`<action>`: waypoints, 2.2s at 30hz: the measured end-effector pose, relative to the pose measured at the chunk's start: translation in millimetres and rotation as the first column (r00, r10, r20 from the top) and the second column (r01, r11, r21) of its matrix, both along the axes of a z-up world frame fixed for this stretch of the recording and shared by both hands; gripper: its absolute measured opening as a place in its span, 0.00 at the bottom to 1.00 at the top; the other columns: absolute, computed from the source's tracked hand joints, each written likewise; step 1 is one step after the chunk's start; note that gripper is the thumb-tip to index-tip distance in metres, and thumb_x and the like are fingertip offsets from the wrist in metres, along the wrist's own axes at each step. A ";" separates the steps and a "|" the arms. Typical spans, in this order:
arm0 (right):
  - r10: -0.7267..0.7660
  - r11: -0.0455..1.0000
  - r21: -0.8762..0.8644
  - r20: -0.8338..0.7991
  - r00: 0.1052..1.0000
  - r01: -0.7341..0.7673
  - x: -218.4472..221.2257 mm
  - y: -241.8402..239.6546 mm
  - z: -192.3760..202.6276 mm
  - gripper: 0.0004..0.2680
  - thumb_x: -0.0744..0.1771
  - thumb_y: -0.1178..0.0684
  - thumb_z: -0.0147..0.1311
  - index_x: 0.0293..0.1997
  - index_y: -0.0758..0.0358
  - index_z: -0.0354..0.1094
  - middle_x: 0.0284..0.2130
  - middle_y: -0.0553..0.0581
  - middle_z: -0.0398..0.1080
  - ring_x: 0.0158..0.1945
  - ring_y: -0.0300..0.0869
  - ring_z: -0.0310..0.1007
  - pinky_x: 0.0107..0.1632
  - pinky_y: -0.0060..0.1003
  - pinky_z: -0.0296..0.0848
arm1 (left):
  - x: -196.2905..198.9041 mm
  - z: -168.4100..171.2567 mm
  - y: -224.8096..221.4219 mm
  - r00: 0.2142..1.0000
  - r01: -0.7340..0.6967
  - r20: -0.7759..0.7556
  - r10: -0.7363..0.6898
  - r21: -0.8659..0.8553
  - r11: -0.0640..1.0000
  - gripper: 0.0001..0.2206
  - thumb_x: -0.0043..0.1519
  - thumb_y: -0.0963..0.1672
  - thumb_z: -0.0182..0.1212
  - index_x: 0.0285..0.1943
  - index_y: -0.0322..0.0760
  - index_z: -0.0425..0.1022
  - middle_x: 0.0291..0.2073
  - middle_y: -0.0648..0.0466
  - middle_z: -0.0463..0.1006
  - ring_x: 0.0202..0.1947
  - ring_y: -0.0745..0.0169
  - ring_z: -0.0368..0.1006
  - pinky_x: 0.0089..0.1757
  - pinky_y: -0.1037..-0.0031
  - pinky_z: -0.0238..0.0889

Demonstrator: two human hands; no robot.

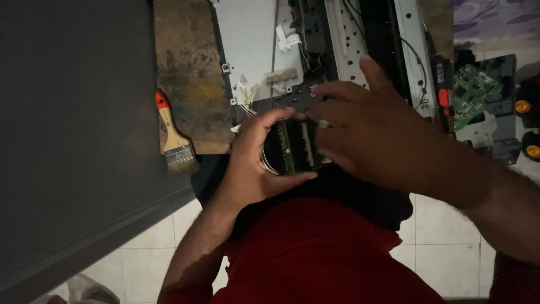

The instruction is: Disassembling an electronic component by disconnecting ribbon cables and removing screws with a screwdriver.

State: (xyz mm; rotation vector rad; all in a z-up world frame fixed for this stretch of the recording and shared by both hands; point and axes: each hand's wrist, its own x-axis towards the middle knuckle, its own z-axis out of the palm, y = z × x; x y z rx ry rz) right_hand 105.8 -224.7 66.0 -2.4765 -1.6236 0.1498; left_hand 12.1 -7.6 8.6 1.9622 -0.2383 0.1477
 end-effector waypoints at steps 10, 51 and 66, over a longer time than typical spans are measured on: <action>-0.039 0.997 -0.066 -0.137 0.990 0.030 1.1 -1.7 -0.5 0.10 0.62 0.49 0.61 0.47 0.44 0.78 0.58 0.51 0.71 0.69 0.58 0.60 0.65 0.79 0.49 | -0.7 -4.6 0.8 0.999 0.048 0.005 -0.048 0.052 0.997 0.38 0.51 0.53 0.80 0.68 0.42 0.65 0.61 0.55 0.76 0.62 0.55 0.72 0.63 0.63 0.58; -0.115 0.993 0.062 0.217 0.969 0.104 -20.7 9.9 -7.0 0.05 0.61 0.50 0.62 0.35 0.55 0.79 0.42 0.49 0.76 0.59 0.52 0.70 0.60 0.68 0.61 | 2.2 -7.0 2.7 0.995 0.071 0.063 -0.071 0.012 0.997 0.37 0.52 0.52 0.80 0.68 0.43 0.65 0.61 0.55 0.76 0.63 0.54 0.74 0.61 0.64 0.62; -0.173 0.811 0.520 -0.225 0.959 0.268 -9.6 -31.5 14.7 0.04 0.68 0.67 0.63 0.46 0.75 0.73 0.42 0.68 0.76 0.47 0.55 0.79 0.61 0.55 0.80 | 3.4 -11.1 2.8 0.991 0.091 0.102 -0.087 -0.031 0.995 0.38 0.52 0.50 0.82 0.69 0.42 0.62 0.60 0.54 0.77 0.64 0.53 0.74 0.63 0.61 0.62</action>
